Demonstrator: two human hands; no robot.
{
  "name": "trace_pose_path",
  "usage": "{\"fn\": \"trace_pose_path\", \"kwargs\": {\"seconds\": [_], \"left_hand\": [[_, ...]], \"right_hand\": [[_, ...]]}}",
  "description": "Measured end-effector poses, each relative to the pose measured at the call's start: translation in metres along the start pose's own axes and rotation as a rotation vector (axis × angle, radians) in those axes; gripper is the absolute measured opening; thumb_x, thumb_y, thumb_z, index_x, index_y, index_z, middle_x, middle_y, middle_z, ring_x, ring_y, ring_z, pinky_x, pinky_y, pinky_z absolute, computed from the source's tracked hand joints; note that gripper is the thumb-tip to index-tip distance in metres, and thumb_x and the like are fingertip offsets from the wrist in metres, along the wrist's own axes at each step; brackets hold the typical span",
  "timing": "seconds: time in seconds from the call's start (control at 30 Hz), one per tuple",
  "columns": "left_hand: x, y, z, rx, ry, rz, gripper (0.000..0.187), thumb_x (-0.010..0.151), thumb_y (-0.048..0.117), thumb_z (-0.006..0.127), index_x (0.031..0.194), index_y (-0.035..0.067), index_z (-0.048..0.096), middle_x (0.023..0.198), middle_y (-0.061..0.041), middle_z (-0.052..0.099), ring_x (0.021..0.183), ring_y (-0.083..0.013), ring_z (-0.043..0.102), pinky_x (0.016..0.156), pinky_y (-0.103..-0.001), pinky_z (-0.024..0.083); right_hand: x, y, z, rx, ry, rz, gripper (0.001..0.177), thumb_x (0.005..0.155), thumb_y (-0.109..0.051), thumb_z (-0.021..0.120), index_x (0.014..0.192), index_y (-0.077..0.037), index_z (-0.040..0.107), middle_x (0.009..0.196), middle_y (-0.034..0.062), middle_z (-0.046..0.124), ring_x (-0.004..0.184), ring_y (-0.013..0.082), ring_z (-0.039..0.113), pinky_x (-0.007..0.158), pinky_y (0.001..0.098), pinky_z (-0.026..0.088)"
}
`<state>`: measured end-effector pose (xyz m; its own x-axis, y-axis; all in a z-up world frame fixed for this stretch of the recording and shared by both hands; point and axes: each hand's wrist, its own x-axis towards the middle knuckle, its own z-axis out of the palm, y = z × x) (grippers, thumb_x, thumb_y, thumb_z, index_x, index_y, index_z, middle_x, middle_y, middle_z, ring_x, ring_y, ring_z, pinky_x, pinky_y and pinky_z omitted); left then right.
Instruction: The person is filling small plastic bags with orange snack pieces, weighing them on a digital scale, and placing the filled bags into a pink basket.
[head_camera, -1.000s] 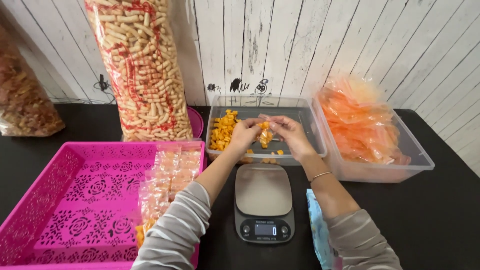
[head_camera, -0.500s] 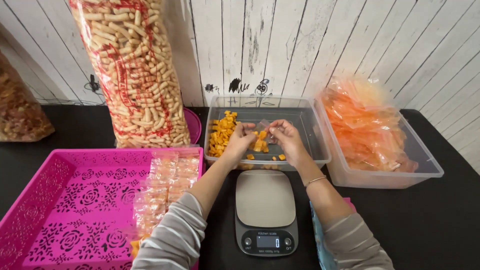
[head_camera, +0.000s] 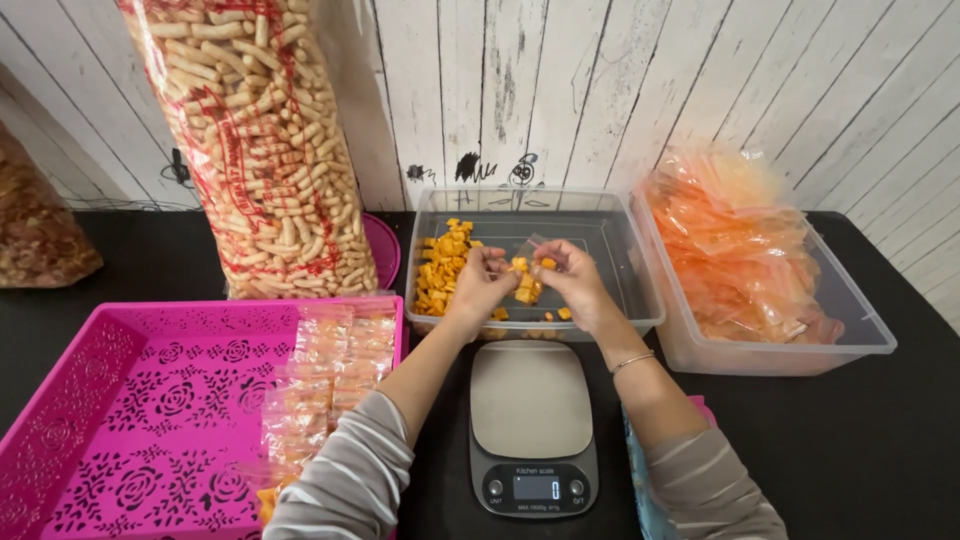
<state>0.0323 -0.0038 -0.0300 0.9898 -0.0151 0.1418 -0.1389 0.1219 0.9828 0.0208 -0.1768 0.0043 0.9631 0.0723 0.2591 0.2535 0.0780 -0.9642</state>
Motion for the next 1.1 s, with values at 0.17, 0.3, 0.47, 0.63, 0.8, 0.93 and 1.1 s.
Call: {"fn": "trace_pose_path", "kwargs": {"seconds": [0.17, 0.3, 0.47, 0.63, 0.8, 0.93, 1.1], "left_hand": [[-0.001, 0.001, 0.0, -0.006, 0.012, 0.016, 0.046, 0.078, 0.006, 0.076, 0.118, 0.002, 0.054, 0.086, -0.008, 0.065, 0.075, -0.0142, 0.065, 0.062, -0.024, 0.057], [-0.004, 0.002, 0.0, -0.04, 0.011, 0.032, 0.049, 0.078, 0.003, 0.075, 0.121, 0.003, 0.053, 0.088, -0.008, 0.066, 0.076, -0.014, 0.064, 0.064, -0.022, 0.055], [-0.001, -0.007, 0.002, -0.002, 0.014, 0.053, 0.048, 0.076, 0.003, 0.075, 0.12, 0.005, 0.054, 0.087, -0.007, 0.068, 0.076, -0.0142, 0.066, 0.065, -0.022, 0.055], [0.002, -0.006, 0.001, 0.137, 0.016, 0.001, 0.046, 0.072, 0.004, 0.072, 0.115, 0.007, 0.057, 0.083, -0.005, 0.065, 0.075, -0.0164, 0.067, 0.061, -0.027, 0.056], [-0.005, -0.002, 0.0, 0.038, -0.003, -0.02, 0.05, 0.074, 0.006, 0.071, 0.121, 0.004, 0.051, 0.082, -0.007, 0.064, 0.07, -0.0146, 0.062, 0.059, -0.023, 0.054], [-0.01, 0.007, 0.003, 0.013, -0.023, -0.009, 0.05, 0.078, 0.006, 0.071, 0.123, 0.002, 0.049, 0.081, -0.007, 0.066, 0.07, -0.014, 0.062, 0.057, -0.023, 0.052], [-0.001, -0.008, 0.004, 0.134, -0.019, 0.057, 0.024, 0.083, 0.019, 0.078, 0.102, 0.007, 0.069, 0.079, -0.003, 0.071, 0.071, -0.0117, 0.063, 0.063, -0.025, 0.051]], "right_hand": [[-0.006, 0.001, 0.0, 0.083, -0.041, 0.072, 0.043, 0.078, -0.001, 0.081, 0.118, -0.007, 0.065, 0.099, 0.0048, 0.07, 0.076, 0.0086, 0.064, 0.062, 0.0177, 0.055], [-0.002, 0.0, 0.002, 0.078, -0.1, 0.092, 0.049, 0.076, 0.001, 0.082, 0.12, -0.005, 0.063, 0.112, 0.0072, 0.07, 0.079, 0.0106, 0.063, 0.059, 0.0177, 0.054], [0.0, 0.008, -0.002, 0.047, -0.073, 0.105, 0.044, 0.077, 0.001, 0.079, 0.117, -0.008, 0.065, 0.101, 0.0035, 0.072, 0.075, 0.0075, 0.064, 0.059, 0.0162, 0.053], [-0.003, 0.002, 0.002, 0.127, -0.048, 0.119, 0.041, 0.078, 0.003, 0.077, 0.116, -0.006, 0.064, 0.096, 0.0048, 0.072, 0.074, 0.0083, 0.066, 0.059, 0.0163, 0.054], [-0.005, -0.005, 0.002, 0.13, -0.083, 0.127, 0.055, 0.072, 0.005, 0.083, 0.122, -0.003, 0.062, 0.112, 0.0085, 0.071, 0.085, 0.0115, 0.067, 0.068, 0.0202, 0.057], [-0.004, 0.001, 0.0, 0.115, -0.089, 0.137, 0.059, 0.071, 0.005, 0.085, 0.125, -0.003, 0.061, 0.12, 0.0118, 0.069, 0.093, 0.0143, 0.066, 0.074, 0.0247, 0.057], [-0.007, -0.008, 0.005, 0.116, -0.058, 0.111, 0.041, 0.077, -0.004, 0.084, 0.114, -0.004, 0.067, 0.097, 0.0055, 0.073, 0.082, 0.0106, 0.069, 0.069, 0.0207, 0.058]]}}
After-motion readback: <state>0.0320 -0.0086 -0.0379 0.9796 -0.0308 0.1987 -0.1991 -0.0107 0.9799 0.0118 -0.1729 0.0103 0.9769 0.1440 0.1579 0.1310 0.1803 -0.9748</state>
